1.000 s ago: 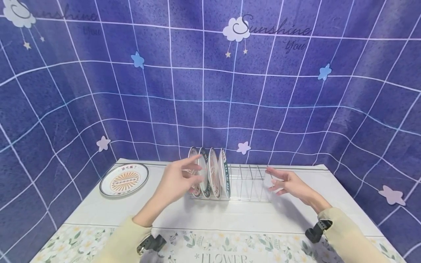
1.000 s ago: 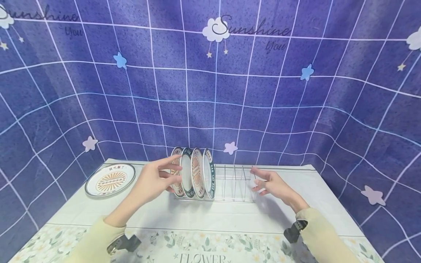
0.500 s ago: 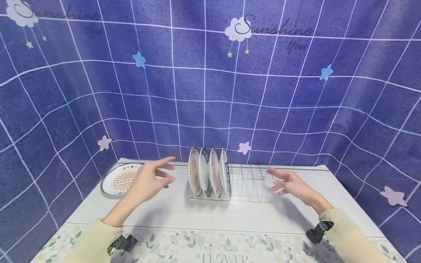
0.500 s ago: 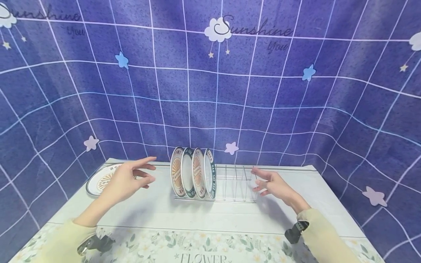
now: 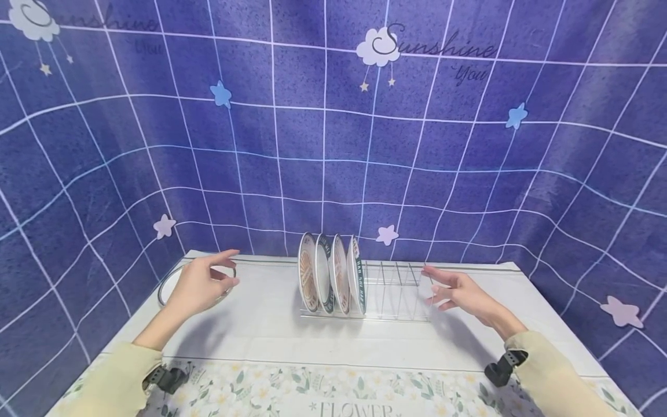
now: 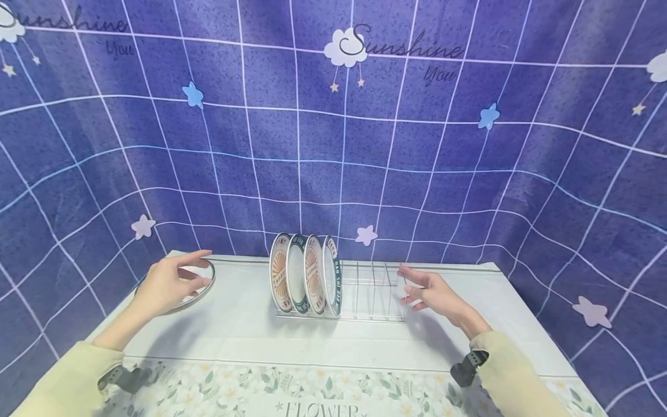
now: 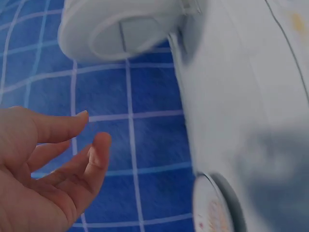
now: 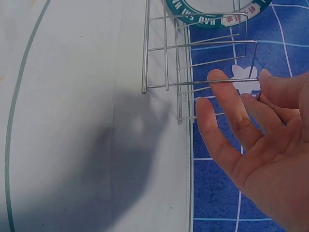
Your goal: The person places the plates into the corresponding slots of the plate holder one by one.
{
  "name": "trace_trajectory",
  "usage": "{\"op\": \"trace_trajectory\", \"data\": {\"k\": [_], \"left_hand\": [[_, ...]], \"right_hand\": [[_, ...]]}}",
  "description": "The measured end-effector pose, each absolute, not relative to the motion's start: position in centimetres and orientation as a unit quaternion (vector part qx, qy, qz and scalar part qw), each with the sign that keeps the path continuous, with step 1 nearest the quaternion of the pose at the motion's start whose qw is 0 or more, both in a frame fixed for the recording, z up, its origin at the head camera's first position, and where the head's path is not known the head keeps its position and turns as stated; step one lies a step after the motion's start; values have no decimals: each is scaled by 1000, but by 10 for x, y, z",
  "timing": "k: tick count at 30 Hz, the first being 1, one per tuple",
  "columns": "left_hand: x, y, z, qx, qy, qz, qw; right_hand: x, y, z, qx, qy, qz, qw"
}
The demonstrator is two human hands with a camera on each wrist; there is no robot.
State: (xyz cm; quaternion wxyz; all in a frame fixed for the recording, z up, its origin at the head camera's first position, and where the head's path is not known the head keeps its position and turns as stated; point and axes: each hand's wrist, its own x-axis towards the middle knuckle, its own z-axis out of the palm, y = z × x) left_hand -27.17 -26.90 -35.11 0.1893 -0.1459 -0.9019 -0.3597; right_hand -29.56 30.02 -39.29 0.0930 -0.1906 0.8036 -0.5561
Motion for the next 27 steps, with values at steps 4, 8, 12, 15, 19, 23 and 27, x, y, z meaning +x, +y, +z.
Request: {"op": "trace_trajectory", "data": {"k": [4, 8, 12, 15, 19, 23, 27], "left_hand": [[-283, -291, -364, -143, -910, -326, 212], [-291, -312, -373, -131, -922, -280, 232], [-297, -332, -382, -127, -927, -252, 247], [-302, -348, -390, -127, -931, -240, 242], [-312, -368, -401, -142, -935, -234, 227], [-323, -389, -410, -161, -934, -232, 220], [-332, -410, -420, -147, -943, -226, 194]], "right_hand": [[-296, 301, -393, -190, 805, -554, 92], [-297, 301, -394, -191, 803, -556, 95], [-297, 301, -394, -190, 804, -555, 96], [-297, 301, -395, -190, 806, -553, 97], [-296, 301, -395, -190, 805, -554, 96], [-296, 301, -393, -193, 803, -555, 97], [-295, 300, -393, -192, 803, -556, 97]]}}
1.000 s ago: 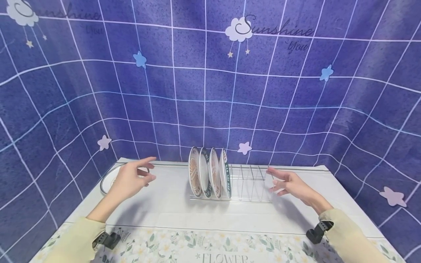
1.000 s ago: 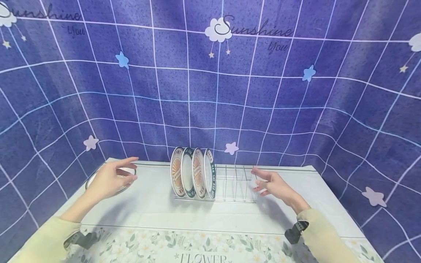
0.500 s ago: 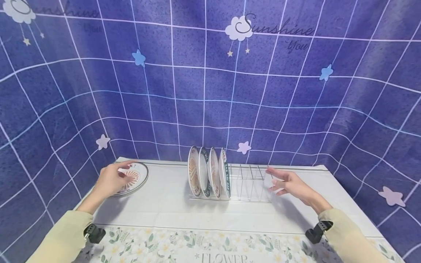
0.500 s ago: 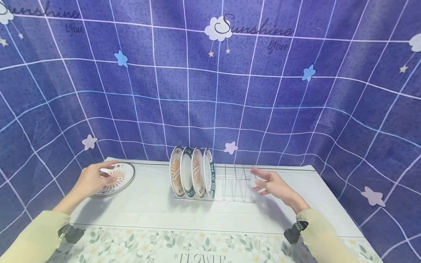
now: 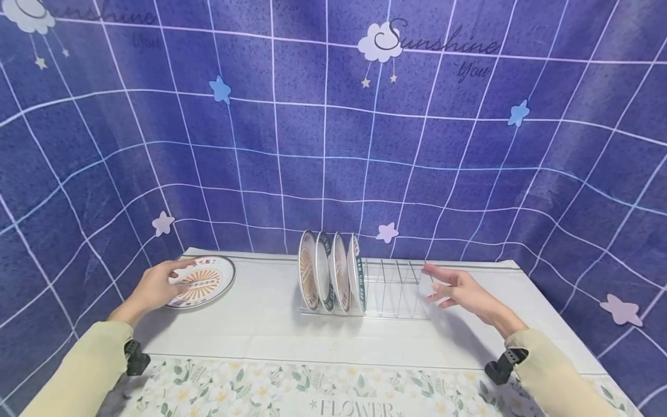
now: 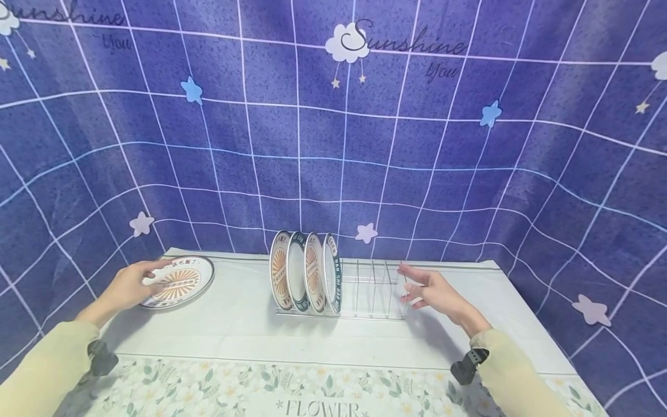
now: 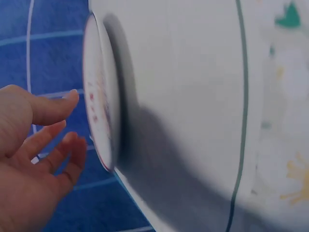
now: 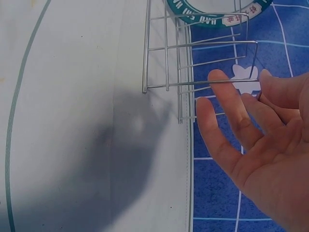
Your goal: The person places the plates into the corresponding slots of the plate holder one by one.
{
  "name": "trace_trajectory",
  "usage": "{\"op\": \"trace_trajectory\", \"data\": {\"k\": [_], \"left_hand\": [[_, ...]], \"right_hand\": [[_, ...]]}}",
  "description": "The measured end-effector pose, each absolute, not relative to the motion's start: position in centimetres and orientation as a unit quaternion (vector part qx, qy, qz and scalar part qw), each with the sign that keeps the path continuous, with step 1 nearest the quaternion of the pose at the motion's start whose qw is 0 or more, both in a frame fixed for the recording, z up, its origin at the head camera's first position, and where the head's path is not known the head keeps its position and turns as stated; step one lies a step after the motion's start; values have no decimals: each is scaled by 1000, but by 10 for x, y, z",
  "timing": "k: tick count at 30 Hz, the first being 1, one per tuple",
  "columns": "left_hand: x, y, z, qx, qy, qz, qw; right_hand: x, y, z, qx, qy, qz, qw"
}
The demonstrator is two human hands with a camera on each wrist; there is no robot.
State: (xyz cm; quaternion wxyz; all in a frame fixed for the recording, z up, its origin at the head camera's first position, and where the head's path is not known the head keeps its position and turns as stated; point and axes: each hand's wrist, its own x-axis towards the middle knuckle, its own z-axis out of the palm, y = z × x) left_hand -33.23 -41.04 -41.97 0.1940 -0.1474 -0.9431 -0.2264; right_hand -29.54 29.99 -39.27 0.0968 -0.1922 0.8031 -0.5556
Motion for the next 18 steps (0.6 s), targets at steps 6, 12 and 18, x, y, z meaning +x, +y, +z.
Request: {"op": "trace_trajectory", "data": {"k": [6, 12, 18], "left_hand": [[-340, -433, -428, -124, -956, -210, 164], [-345, -439, -429, -110, -965, -197, 136], [-348, -442, -432, -98, -969, -198, 113]], "right_hand": [[-296, 300, -393, -190, 805, -553, 96], [-295, 300, -391, -188, 809, -550, 93], [-296, 299, -390, -186, 809, -550, 96]]}}
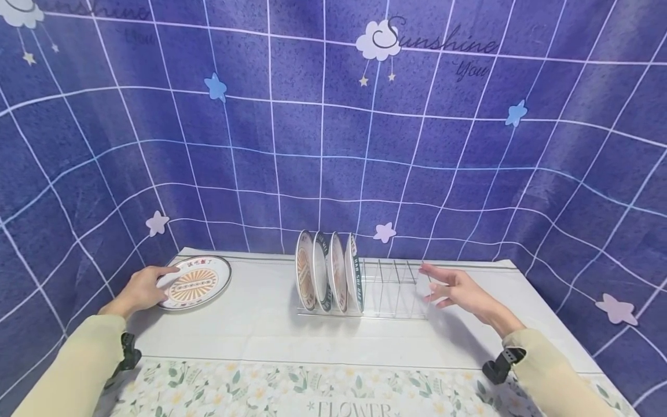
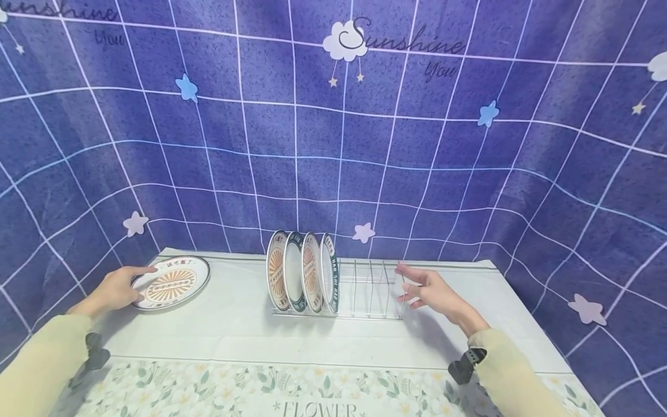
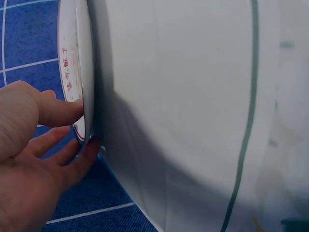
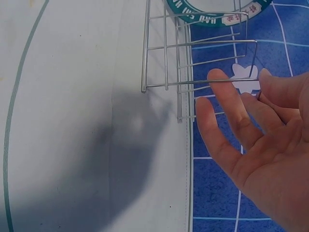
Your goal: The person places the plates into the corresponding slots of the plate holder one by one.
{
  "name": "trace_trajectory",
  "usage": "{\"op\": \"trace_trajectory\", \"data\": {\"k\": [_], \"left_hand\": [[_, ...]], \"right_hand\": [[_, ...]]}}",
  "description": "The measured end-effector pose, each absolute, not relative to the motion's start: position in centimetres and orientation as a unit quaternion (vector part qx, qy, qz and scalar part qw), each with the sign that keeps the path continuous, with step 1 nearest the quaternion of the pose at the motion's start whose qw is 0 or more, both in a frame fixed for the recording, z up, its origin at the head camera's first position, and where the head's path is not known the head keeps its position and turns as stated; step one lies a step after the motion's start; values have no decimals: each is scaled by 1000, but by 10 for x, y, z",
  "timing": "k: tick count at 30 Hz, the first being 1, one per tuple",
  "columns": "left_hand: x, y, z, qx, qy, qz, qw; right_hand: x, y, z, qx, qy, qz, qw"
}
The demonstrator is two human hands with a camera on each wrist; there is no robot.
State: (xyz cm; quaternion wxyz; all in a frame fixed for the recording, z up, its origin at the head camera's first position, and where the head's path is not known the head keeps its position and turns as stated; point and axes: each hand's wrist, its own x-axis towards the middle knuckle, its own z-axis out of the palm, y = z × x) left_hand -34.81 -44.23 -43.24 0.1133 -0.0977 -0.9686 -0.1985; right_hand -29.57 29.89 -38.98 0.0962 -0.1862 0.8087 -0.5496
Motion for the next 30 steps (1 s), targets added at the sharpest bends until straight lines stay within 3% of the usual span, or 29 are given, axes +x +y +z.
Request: {"op": "trace_trajectory", "data": {"k": [8, 19, 30], "left_hand": [[-346, -441, -430, -112, -966, -202, 115], [-339, -419, -429, -149, -958, -232, 79], [-330, -387, -428, -215, -942, -240, 91]], "right_hand": [[-295, 298, -388, -190, 807, -551, 97], [-295, 300, -389, -193, 810, -545, 96], [-297, 300, -391, -194, 810, -545, 99]]}}
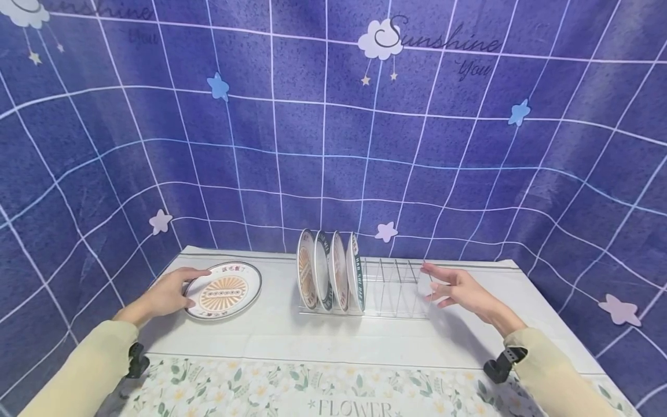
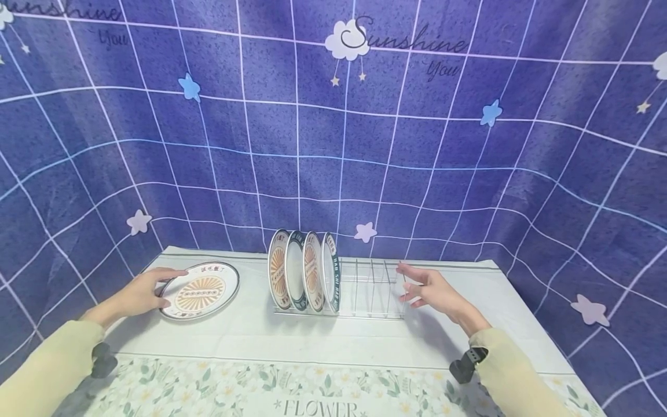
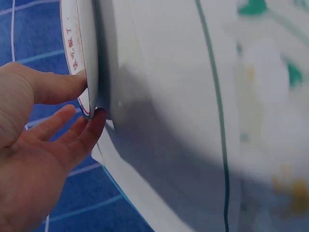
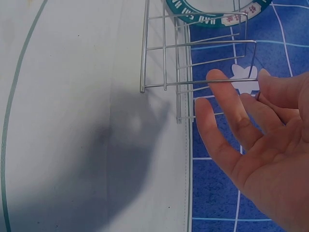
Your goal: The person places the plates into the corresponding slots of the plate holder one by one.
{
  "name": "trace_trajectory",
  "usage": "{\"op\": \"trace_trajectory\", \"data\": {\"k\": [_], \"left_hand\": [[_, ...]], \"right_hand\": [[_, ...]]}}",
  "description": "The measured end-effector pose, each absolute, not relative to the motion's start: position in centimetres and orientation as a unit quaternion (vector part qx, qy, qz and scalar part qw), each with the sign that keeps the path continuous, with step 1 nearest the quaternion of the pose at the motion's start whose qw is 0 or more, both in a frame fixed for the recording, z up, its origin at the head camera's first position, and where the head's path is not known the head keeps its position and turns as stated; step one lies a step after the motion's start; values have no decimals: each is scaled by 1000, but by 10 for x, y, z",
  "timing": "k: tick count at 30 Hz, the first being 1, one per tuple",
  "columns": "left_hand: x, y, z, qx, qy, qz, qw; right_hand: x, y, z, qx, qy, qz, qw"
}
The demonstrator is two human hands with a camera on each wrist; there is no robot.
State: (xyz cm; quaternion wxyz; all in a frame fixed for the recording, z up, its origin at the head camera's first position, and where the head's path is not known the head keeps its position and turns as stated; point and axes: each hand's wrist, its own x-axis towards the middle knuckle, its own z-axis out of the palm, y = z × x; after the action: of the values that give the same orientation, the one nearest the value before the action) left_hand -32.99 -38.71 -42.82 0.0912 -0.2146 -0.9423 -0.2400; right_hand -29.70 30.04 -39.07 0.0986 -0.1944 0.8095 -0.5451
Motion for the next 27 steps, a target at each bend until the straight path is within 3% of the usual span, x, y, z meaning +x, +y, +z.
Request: {"op": "trace_trajectory", "data": {"k": [10, 16, 27], "left_hand": [[-317, -348, -427, -265, -931, -240, 70], [-305, -328, -422, -271, -931, -241, 28], [-318, -331, -419, -244, -902, -354, -33]], "right_hand": [[-297, 300, -390, -196, 810, -543, 98], [-297, 300, -390, -196, 810, -545, 98], [-296, 299, -390, -189, 814, -541, 94]]}}
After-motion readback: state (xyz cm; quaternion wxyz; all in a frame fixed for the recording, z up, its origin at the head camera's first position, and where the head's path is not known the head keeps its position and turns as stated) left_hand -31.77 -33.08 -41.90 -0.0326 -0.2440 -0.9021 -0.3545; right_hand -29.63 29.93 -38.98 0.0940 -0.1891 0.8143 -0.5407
